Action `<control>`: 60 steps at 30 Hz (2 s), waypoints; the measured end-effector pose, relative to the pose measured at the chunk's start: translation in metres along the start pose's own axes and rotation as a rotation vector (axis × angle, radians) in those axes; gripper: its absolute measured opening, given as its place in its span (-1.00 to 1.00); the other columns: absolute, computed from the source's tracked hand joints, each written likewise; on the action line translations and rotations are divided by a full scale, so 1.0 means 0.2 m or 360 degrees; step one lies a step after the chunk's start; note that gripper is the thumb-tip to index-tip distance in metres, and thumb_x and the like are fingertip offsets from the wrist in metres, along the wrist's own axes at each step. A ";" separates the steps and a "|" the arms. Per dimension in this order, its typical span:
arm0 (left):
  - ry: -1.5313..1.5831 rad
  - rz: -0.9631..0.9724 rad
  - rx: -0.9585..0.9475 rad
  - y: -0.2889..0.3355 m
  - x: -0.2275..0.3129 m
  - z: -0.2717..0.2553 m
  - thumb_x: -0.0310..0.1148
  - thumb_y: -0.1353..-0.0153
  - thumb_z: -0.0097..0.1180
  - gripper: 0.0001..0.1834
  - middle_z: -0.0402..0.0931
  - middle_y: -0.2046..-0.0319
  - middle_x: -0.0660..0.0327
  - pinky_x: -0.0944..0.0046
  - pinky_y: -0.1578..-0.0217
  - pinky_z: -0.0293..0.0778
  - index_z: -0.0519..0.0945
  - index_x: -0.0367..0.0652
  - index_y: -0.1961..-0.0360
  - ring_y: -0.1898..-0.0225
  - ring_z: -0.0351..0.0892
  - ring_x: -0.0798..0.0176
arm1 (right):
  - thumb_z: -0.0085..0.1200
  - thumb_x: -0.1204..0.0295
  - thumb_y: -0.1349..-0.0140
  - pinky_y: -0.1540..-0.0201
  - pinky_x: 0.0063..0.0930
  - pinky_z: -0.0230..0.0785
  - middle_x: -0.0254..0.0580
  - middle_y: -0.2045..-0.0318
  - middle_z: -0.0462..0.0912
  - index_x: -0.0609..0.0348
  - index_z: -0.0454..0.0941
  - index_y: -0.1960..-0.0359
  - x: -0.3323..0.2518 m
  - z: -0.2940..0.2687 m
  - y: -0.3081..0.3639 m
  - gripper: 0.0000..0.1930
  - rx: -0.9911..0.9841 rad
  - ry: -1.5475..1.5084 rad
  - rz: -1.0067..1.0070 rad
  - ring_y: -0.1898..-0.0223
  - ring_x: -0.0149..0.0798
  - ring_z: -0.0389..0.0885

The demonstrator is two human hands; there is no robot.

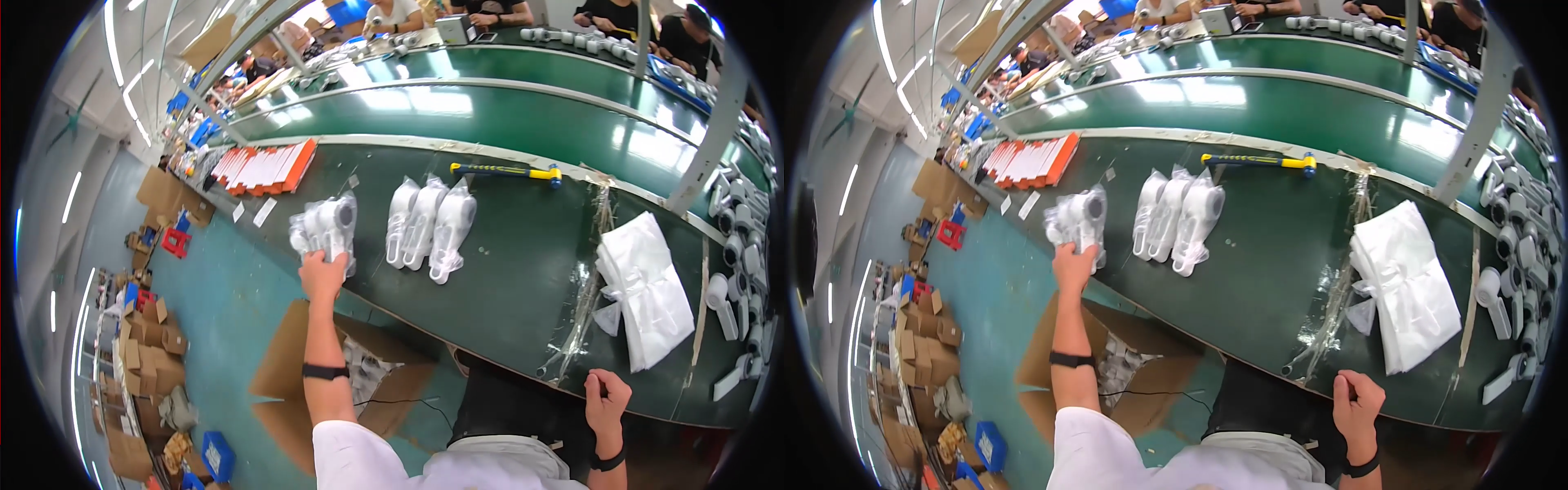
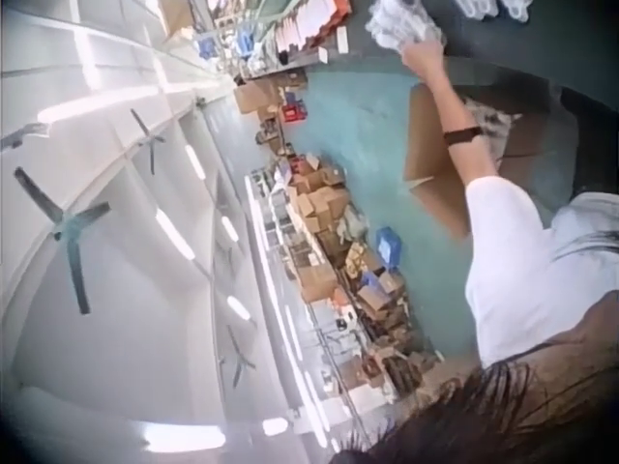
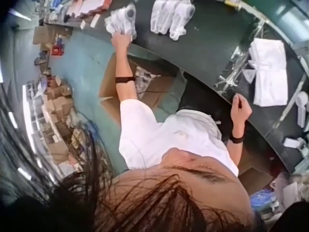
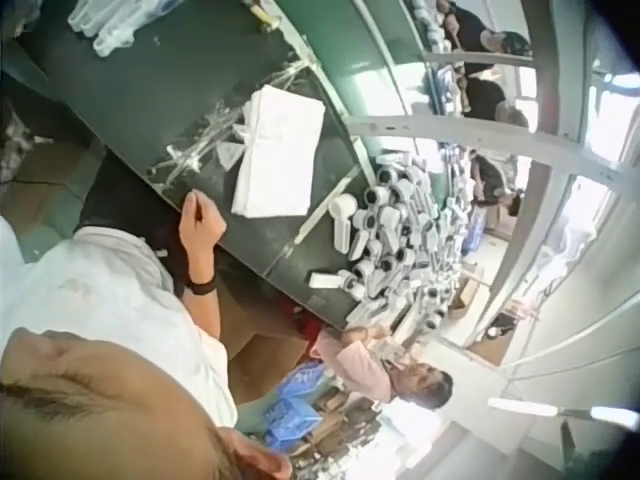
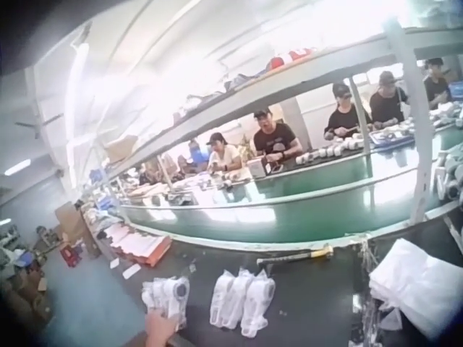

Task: The person picks up a handheld fan from a pile, slides it into a plastic bag by hand, and places the bagged fan onto the table. After repeating this for several fans, the person gathers the bagged fans and places them into a cardboard box.

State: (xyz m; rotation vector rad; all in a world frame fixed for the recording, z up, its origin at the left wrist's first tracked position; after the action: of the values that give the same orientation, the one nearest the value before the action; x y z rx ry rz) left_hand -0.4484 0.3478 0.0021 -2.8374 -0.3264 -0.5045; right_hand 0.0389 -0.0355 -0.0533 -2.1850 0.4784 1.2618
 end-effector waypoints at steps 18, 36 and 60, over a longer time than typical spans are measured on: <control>-0.0074 -0.1048 -0.0545 0.96 -1.86 0.97 0.04 0.09 0.30 -0.29 0.54 0.03 -0.24 0.04 -0.10 0.41 0.61 -0.42 0.09 -0.06 0.53 -0.18 | 0.09 0.58 -0.19 0.62 -0.54 -0.09 -0.35 0.65 0.33 0.28 0.50 0.45 -0.01 0.04 0.03 -0.93 0.0100 0.0706 -0.0105 0.67 -0.52 0.17; -0.0197 -0.0584 -0.0694 0.83 -1.80 1.41 -0.08 -0.03 0.25 -0.45 0.50 -0.02 -0.15 -0.05 -0.12 0.32 0.59 -0.21 0.02 -0.10 0.45 -0.14 | 0.07 0.63 -0.17 0.56 -0.59 -0.02 -0.34 0.60 0.35 0.29 0.47 0.45 -0.07 0.06 0.04 -0.94 0.0114 0.0845 -0.0155 0.60 -0.50 0.23; -0.0293 0.0579 -0.0626 0.37 0.89 0.41 0.09 0.16 0.25 -0.35 0.30 -0.24 0.14 -0.22 -0.12 0.33 0.68 -0.12 0.08 -0.27 0.17 -0.23 | 0.26 0.55 0.08 0.65 -0.45 0.29 -0.30 0.70 0.47 0.12 0.55 0.52 -0.22 0.03 -0.02 -0.88 0.0119 0.0467 -0.0401 0.72 -0.28 0.46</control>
State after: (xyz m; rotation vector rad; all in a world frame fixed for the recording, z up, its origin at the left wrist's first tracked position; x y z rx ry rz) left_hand -0.2420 0.3321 -0.0227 -3.2232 0.2910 -0.2522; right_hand 0.0162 -0.0276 -0.0162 -2.2921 0.3431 0.7839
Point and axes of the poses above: each hand's wrist, its own y-axis away from the middle knuckle, its own z-axis out of the palm, x = y × z, the point moved 10 cm from there along -y, towards the middle knuckle
